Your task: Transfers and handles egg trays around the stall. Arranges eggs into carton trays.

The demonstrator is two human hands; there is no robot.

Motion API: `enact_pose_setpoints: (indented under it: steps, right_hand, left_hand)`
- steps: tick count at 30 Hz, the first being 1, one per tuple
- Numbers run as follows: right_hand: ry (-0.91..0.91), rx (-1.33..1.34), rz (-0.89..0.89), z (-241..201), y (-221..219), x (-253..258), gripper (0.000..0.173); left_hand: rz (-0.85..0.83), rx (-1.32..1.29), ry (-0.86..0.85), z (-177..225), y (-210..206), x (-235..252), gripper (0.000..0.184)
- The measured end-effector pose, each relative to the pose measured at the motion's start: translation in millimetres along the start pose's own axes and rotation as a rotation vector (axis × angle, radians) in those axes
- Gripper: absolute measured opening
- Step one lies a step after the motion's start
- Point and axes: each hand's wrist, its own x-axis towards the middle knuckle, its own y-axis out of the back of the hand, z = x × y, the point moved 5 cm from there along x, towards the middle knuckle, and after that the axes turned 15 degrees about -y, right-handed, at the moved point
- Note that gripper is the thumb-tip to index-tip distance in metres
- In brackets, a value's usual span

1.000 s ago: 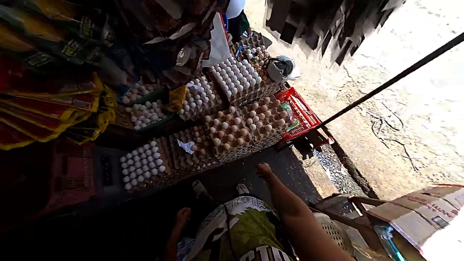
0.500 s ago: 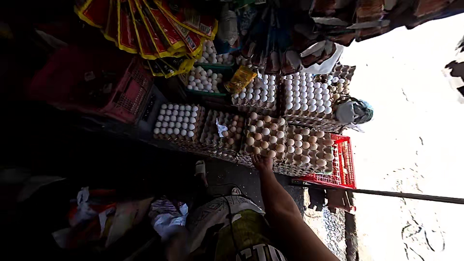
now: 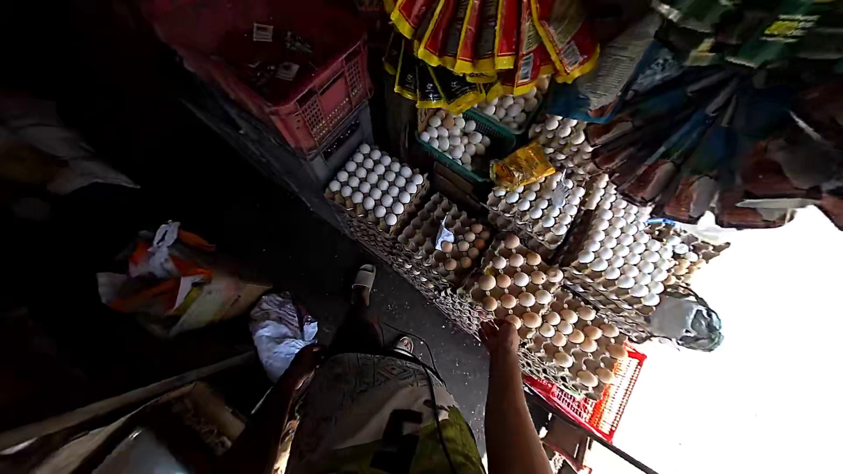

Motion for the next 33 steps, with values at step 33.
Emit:
enact_pose_setpoints:
  steps: [33]
  right_hand:
    - [0.625, -1.064, -0.297, -158, -501, 34, 0.039]
  left_hand:
    - [0.656, -0.531, -0.247, 260, 225, 367, 0.047]
